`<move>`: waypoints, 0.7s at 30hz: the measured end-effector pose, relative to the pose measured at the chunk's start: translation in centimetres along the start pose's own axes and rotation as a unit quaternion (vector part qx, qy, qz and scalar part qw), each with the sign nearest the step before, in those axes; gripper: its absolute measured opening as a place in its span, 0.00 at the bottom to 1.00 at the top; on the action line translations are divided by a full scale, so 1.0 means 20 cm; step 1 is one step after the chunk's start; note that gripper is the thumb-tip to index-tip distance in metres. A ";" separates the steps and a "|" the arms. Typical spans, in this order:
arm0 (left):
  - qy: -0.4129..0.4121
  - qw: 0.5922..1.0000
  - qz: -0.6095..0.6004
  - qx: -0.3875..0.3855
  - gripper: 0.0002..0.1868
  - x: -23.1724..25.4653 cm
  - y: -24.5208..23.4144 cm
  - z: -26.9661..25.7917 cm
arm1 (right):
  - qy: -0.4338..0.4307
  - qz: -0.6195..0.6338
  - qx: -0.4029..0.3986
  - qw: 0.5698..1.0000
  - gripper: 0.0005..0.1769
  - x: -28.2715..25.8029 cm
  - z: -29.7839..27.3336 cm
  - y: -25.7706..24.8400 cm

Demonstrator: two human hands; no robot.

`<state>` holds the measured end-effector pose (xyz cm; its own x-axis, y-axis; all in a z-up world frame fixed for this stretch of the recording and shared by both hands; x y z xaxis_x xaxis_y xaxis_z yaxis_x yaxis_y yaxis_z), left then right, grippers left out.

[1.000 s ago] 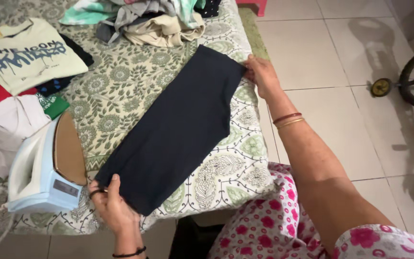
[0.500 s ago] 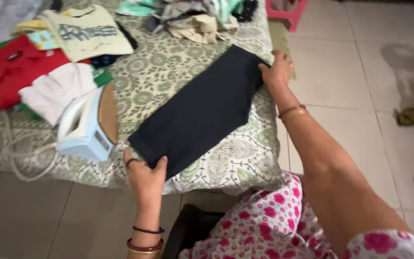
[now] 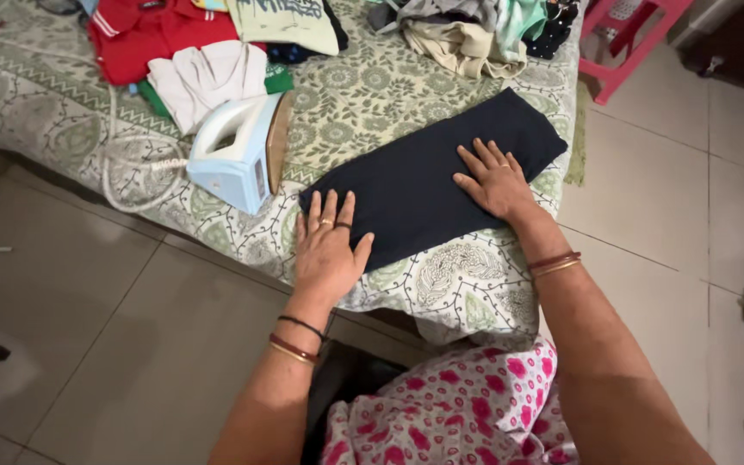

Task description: The person irons a pair of black pants on a bed using a handheld electric iron. They smooth the fabric with their hands, move the iron back and forth across the garment, and flip the pants to iron different sections. The person folds the pants at the end of the process.

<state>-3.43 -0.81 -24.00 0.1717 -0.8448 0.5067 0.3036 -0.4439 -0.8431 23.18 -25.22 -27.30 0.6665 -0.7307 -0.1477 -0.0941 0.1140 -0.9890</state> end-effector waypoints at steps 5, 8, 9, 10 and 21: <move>0.003 0.998 -0.038 0.043 0.40 -0.09 0.05 0.05 | 0.050 -0.011 -0.049 0.998 0.41 -0.23 -0.05 -0.07; 0.017 0.991 -0.037 0.127 0.33 -0.20 0.15 0.09 | -0.015 0.084 -0.015 0.996 0.36 -0.49 -0.12 -0.17; 0.020 0.984 -0.041 0.173 0.28 -0.26 0.19 0.09 | -0.046 0.133 0.004 0.990 0.33 -0.59 -0.15 -0.20; 0.026 0.974 -0.044 0.219 0.23 -0.31 0.24 0.10 | -0.080 0.181 0.028 0.980 0.30 -0.70 -0.17 -0.22; -0.142 0.601 -0.679 0.396 0.31 -0.80 0.12 0.14 | -0.317 0.239 0.198 0.896 0.36 -1.62 0.02 -0.30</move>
<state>-2.87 12.46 -33.56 -0.6208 0.2709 0.7357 0.6761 -0.2901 0.6773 2.40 -1.89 -16.55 0.9183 -0.0195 -0.3955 -0.2948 0.6332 -0.7157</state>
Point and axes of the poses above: each hand's wrist, its own z-axis towards the middle knuckle, its own y-axis out of the palm, x = y × z, the point moved 1 cm from there along z, towards the middle knuckle, and after that the axes turned 2 degrees about -z, right-handed, at the moved point
